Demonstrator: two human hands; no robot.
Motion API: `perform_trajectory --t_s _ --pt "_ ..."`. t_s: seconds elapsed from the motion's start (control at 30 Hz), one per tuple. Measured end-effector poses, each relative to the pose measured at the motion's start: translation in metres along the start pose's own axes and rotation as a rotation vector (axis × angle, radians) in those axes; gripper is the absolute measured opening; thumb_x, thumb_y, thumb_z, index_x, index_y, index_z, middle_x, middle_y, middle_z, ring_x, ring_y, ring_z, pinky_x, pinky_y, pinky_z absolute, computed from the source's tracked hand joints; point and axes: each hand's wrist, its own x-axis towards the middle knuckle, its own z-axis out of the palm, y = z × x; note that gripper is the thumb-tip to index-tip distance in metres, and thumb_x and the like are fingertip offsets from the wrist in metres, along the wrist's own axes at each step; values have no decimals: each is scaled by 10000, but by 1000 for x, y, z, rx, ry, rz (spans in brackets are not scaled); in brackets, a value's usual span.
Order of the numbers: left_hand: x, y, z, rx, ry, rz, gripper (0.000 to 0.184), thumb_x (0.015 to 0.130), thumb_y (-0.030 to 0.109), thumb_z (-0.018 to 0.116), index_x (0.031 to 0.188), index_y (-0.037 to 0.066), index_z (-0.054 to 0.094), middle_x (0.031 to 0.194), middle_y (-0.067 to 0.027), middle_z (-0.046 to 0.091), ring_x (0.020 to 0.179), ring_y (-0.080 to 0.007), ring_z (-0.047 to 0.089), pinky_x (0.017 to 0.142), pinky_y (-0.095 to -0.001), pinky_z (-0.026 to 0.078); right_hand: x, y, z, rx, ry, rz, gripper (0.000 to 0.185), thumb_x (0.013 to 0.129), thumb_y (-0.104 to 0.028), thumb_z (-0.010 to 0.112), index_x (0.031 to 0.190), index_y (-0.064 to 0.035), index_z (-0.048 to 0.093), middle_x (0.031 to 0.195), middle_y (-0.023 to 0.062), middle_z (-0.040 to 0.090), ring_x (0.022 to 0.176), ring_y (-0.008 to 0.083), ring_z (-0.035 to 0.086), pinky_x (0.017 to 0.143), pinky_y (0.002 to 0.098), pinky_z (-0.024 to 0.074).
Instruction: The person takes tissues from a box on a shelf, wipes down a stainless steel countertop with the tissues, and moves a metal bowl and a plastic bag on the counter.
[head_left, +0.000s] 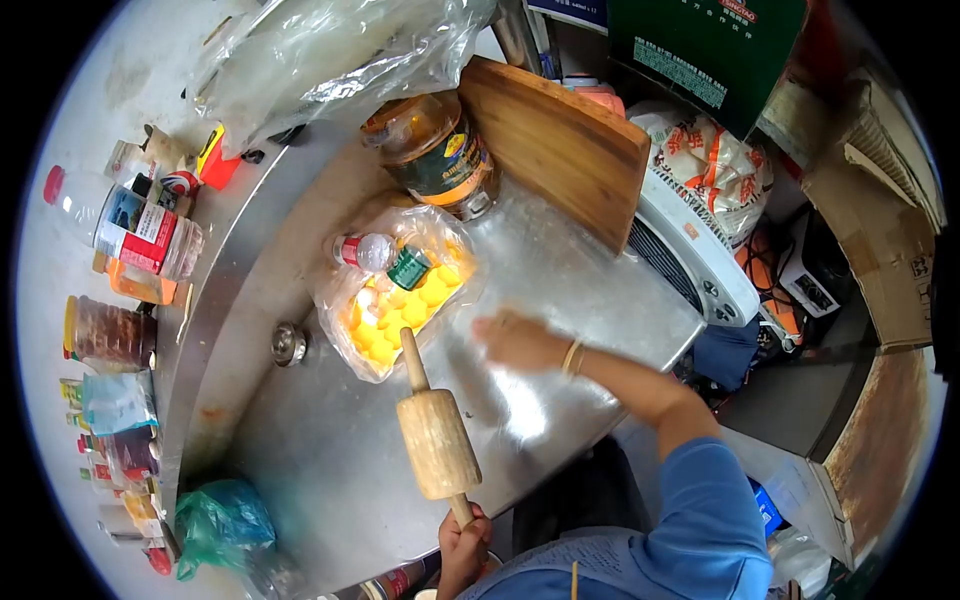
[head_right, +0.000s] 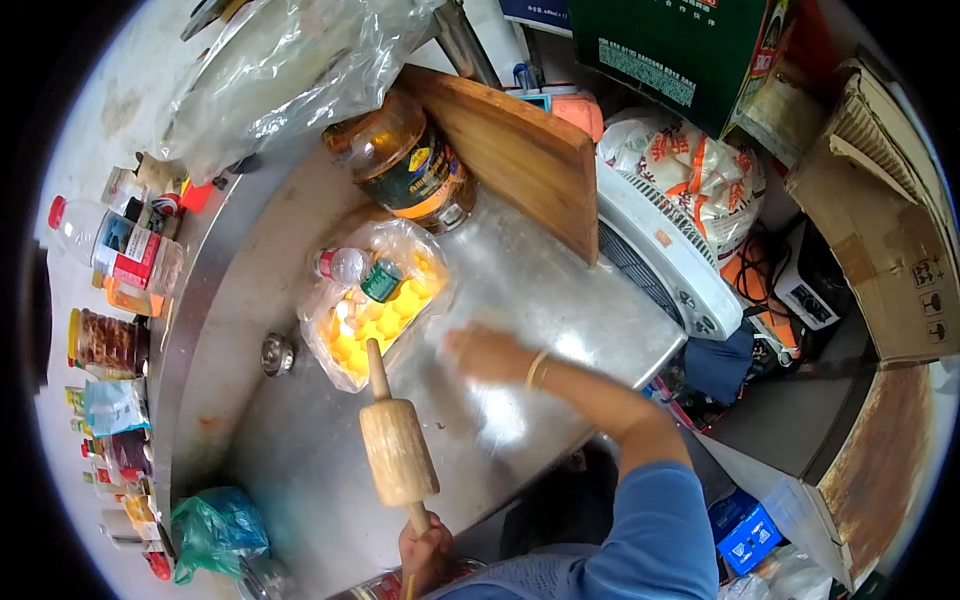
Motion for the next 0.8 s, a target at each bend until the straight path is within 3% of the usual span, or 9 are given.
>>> perform_trajectory --t_s 0.07,0.1,0.17,0.27,0.3,0.43,0.57,0.67,0.8 --pt "-5 0 -4 8 17 -38 160 832 102 522 970 42 471 652 -25 484 498 -76 389 428 -212 292 -15 101 20 -86 385 211 413 882 -303 498 1230 -83 527 1322 152 485 1273 300 398 1052 466 267" --pt "-6 0 -6 18 28 -69 162 835 110 525 974 48 472 646 -26 483 476 -71 376 405 -210 275 -18 103 -47 72 159 521 519 880 -364 484 1286 -41 473 1400 162 404 1333 298 319 1089 453 218" --pt "-9 -2 -10 28 51 -74 162 837 118 526 975 54 471 640 -28 483 464 -70 370 394 -208 266 -5 153 0 -294 630 507 559 844 -373 508 1254 5 482 1239 180 516 1125 332 501 1064 442 258" --pt "-14 -10 -11 9 79 -85 159 839 121 525 972 56 468 632 -29 480 453 -71 366 384 -207 259 27 81 -25 8 284 669 634 852 -405 519 1293 43 434 1380 190 410 1301 303 355 1113 447 186" --pt "-9 -10 -11 -4 86 -65 156 838 116 522 968 52 465 630 -28 478 454 -74 368 384 -208 261 35 50 -20 68 41 483 655 830 -414 546 1276 54 445 1355 209 428 1271 319 389 1117 458 180" --pt "-1 -5 0 -50 107 -78 149 828 92 516 958 44 461 626 -25 469 468 -84 376 401 -216 270 11 -81 22 429 163 71 648 732 -341 645 1209 71 494 1287 219 482 1222 343 432 1088 449 245" --pt "0 3 10 -52 88 -66 152 816 71 511 955 38 461 625 -19 461 511 -93 396 450 -226 294 -39 -116 41 224 157 -167 575 784 -362 616 1174 50 519 1293 194 480 1272 310 386 1090 434 242" --pt "-5 7 10 -37 99 -76 159 813 71 511 960 37 464 628 -17 463 526 -91 402 467 -223 296 -50 -61 0 181 29 73 564 833 -379 558 1203 42 502 1321 195 457 1247 310 410 1071 443 249" --pt "-15 2 1 -38 109 -78 170 813 81 513 973 44 471 633 -19 473 531 -88 406 470 -214 290 -49 69 -20 -184 256 594 552 885 -388 471 1249 27 476 1361 205 429 1239 321 425 1041 496 249"
